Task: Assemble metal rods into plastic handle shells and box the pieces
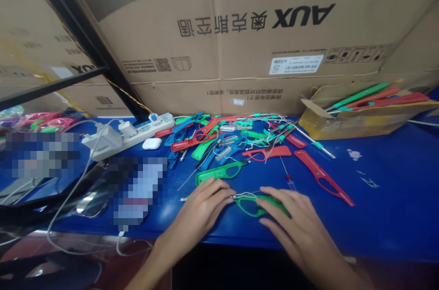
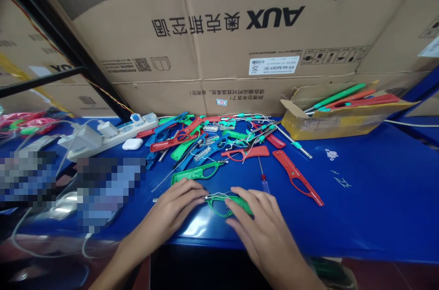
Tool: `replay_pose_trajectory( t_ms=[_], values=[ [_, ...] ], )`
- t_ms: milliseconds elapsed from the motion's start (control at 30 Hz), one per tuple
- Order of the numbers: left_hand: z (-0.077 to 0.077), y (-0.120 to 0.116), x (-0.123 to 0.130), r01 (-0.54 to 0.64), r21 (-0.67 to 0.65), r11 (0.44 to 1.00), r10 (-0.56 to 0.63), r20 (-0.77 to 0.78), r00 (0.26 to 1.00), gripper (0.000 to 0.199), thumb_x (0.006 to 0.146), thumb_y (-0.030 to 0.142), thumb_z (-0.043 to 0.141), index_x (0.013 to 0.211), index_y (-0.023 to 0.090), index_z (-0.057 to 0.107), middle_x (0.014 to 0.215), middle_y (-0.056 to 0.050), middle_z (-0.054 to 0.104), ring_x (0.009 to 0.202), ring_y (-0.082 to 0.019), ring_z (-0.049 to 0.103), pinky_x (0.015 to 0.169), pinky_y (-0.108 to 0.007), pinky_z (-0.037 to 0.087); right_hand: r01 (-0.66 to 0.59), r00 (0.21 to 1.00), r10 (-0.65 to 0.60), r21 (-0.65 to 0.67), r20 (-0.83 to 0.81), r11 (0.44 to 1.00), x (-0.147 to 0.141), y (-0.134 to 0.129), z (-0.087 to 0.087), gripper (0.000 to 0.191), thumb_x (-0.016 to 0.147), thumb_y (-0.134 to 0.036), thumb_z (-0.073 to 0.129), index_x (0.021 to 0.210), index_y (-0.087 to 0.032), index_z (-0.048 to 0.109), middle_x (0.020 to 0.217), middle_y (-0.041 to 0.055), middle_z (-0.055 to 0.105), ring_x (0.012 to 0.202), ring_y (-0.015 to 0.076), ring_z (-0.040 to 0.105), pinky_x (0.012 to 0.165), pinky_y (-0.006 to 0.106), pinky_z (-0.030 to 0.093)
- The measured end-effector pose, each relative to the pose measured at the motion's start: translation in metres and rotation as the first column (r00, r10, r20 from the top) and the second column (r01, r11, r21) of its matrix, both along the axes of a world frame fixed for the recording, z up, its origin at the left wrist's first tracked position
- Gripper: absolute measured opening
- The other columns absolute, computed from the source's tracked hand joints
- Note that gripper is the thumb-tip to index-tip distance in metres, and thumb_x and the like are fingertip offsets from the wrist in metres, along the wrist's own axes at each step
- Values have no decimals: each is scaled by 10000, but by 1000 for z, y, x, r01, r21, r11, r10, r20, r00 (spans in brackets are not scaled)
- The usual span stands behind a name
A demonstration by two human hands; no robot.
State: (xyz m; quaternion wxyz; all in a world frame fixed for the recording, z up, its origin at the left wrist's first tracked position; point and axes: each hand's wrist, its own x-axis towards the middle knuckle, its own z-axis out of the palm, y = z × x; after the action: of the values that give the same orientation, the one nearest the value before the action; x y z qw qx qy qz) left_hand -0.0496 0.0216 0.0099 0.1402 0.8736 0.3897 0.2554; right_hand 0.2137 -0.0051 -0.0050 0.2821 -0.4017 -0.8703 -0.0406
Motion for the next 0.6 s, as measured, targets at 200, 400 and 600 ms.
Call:
replay_pose_trajectory(
  t_ms=[200,400,600],
  values=[
    [-1,0,1,0,9,1000,0,0,1000,220,1074,219,468,1216,201,636,1143,-63,645,1038,-215,601,930,-379,516,88,996,-87,35,-33,995,-41,-3,2,339,1071,-432,419,1215,-262,675,1397,74,630,1162,295,570,942,488,429],
    [-1,-1,2,10,-40,999,-9,22,1000,228,1077,219,458,1208,208,644,1162,-62,635,1076,-210,596,974,-386,517,83,996,-83,2,43,997,-43,-3,-5,376,1074,-440,393,1277,-250,647,1433,77,599,1188,308,552,950,522,452],
    [1,-3,2,15,-26,1000,-14,33,999,247,1077,232,457,1222,191,652,1145,-76,641,1067,-214,602,962,-398,540,6,994,-3,-28,105,1000,-38,-2,-5,383,1051,-410,466,1361,-231,602,1489,120,539,1241,332,535,954,542,492]
  ],
)
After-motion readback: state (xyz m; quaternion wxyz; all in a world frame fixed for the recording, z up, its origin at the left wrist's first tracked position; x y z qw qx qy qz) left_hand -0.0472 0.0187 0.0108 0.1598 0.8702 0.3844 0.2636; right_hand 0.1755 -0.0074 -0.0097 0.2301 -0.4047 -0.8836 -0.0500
